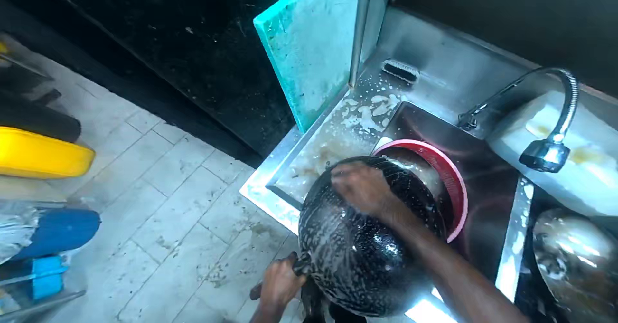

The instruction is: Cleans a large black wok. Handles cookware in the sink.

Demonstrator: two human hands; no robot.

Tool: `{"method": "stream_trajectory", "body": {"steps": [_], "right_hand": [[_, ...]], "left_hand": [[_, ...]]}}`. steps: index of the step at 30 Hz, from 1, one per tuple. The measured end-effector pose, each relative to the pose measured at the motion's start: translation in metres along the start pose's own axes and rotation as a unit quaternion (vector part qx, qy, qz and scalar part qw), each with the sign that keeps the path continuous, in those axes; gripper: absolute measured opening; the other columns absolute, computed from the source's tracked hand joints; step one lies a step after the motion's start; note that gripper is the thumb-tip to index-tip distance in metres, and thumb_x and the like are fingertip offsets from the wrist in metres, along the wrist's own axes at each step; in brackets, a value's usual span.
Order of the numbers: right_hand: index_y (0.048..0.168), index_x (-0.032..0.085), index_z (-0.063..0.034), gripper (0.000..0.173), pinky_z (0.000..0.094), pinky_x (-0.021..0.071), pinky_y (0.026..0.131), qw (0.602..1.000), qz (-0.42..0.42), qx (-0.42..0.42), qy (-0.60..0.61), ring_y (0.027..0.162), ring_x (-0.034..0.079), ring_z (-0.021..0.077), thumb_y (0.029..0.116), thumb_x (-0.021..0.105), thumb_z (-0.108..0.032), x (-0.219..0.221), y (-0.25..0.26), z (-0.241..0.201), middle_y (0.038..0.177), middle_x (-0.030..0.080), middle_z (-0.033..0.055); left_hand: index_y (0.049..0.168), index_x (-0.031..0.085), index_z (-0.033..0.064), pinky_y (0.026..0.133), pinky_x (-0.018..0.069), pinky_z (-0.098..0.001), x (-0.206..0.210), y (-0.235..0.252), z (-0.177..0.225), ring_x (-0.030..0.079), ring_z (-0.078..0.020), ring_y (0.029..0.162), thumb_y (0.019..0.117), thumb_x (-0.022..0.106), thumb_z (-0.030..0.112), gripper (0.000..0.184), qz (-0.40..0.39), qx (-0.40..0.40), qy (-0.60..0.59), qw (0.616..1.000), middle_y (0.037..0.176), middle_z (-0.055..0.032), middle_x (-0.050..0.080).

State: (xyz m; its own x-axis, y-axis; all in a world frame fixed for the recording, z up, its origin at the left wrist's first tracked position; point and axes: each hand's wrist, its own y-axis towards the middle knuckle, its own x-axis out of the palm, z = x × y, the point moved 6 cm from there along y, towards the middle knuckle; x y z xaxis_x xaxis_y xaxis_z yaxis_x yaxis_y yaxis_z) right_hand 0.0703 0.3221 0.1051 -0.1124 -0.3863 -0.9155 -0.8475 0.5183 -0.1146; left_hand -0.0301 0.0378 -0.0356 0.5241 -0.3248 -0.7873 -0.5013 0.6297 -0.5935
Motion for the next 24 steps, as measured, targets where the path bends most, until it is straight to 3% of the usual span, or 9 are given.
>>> {"method": "stream_trajectory", "body": {"steps": [3,6,10,14,16,18,21,22,24], "right_hand": [[0.131,0.069,-0.0278,0.041,0.0576,0.0462,0.109,0.974,-0.037,0.195,0.111,0.133,0.057,0.0234,0.1060,0.044,-0.048,-0.012,0.002,0.112,0.146,0.059,-0.0024],[0.128,0.072,-0.0178,0.054,0.0657,0.0434,0.105,0.892,0.026,0.359,0.275,0.127,0.059,0.0349,0.1023,0.049,-0.060,0.005,-0.056,0.185,0.135,0.066,0.0129],[0.119,0.070,0.0027,0.056,0.0563,0.0441,0.105,0.813,0.005,0.465,0.351,0.120,0.060,0.0368,0.1009,0.060,-0.050,0.053,-0.104,0.240,0.125,0.066,0.0246],[0.092,0.076,-0.0046,0.042,0.0512,0.0513,0.085,0.842,0.070,0.448,0.293,0.091,0.067,0.0279,0.0984,0.066,-0.045,0.047,-0.106,0.251,0.094,0.072,0.0154],[0.097,0.078,-0.0132,0.044,0.0588,0.0532,0.088,0.858,0.066,0.473,0.189,0.098,0.070,0.0337,0.0981,0.059,-0.053,0.025,-0.111,0.247,0.099,0.075,0.0147],[0.107,0.077,-0.0166,0.051,0.0625,0.0520,0.092,0.849,0.084,0.501,0.147,0.107,0.069,0.0379,0.0990,0.051,-0.060,0.007,-0.121,0.245,0.108,0.074,0.0165],[0.099,0.078,-0.0129,0.060,0.0633,0.0523,0.089,0.806,0.182,0.504,0.250,0.099,0.070,0.0351,0.0979,0.051,-0.066,-0.013,-0.147,0.240,0.099,0.075,0.0152],[0.090,0.077,-0.0107,0.062,0.0620,0.0531,0.084,0.793,0.207,0.495,0.288,0.091,0.070,0.0328,0.0977,0.051,-0.066,-0.017,-0.157,0.232,0.091,0.074,0.0143],[0.084,0.075,-0.0066,0.059,0.0562,0.0539,0.077,0.784,0.255,0.457,0.334,0.081,0.068,0.0273,0.1018,0.051,-0.057,-0.028,-0.160,0.198,0.082,0.071,0.0125]], "left_hand": [[0.107,0.074,0.0093,0.083,0.0558,-0.0597,-0.023,0.025,-0.008,0.073,-0.0390,0.098,0.0745,0.078,0.037,0.043,0.035,0.007,0.040,0.999,0.098,-0.0179,0.075],[0.105,0.076,0.0069,0.087,0.0549,-0.0599,-0.039,0.049,-0.005,0.072,-0.0408,0.100,0.0725,0.082,0.036,0.044,0.051,0.023,0.059,0.997,0.099,-0.0198,0.075],[0.099,0.076,0.0038,0.087,0.0544,-0.0607,-0.050,0.055,-0.004,0.072,-0.0416,0.100,0.0744,0.082,0.036,0.041,0.055,0.044,0.074,0.995,0.098,-0.0206,0.075],[0.099,0.075,0.0037,0.087,0.0547,-0.0606,-0.059,0.048,-0.003,0.072,-0.0397,0.100,0.0755,0.080,0.030,0.036,0.078,0.005,0.039,0.996,0.099,-0.0199,0.075],[0.100,0.075,0.0032,0.085,0.0556,-0.0604,-0.059,0.044,-0.004,0.072,-0.0395,0.098,0.0724,0.082,0.027,0.037,0.122,-0.002,0.017,0.992,0.100,-0.0196,0.075],[0.120,0.067,-0.0019,0.096,0.0525,-0.0602,-0.060,0.036,-0.006,0.066,-0.0430,0.112,0.0716,0.084,0.021,0.056,0.127,-0.022,-0.007,0.992,0.118,-0.0251,0.068],[0.155,0.026,-0.0131,0.118,0.0277,-0.0673,-0.090,-0.007,-0.001,0.031,-0.0620,0.142,0.0787,0.082,0.013,0.098,0.064,-0.053,-0.086,0.993,0.149,-0.0457,0.034],[0.156,0.022,-0.0132,0.120,0.0261,-0.0659,-0.108,-0.029,0.012,0.026,-0.0622,0.144,0.0831,0.079,0.013,0.096,0.072,-0.037,-0.127,0.989,0.152,-0.0463,0.029],[0.154,0.034,-0.0101,0.119,0.0344,-0.0606,-0.138,-0.061,0.062,0.034,-0.0547,0.145,0.0934,0.072,0.022,0.078,0.160,0.049,-0.218,0.961,0.154,-0.0392,0.035]]}}
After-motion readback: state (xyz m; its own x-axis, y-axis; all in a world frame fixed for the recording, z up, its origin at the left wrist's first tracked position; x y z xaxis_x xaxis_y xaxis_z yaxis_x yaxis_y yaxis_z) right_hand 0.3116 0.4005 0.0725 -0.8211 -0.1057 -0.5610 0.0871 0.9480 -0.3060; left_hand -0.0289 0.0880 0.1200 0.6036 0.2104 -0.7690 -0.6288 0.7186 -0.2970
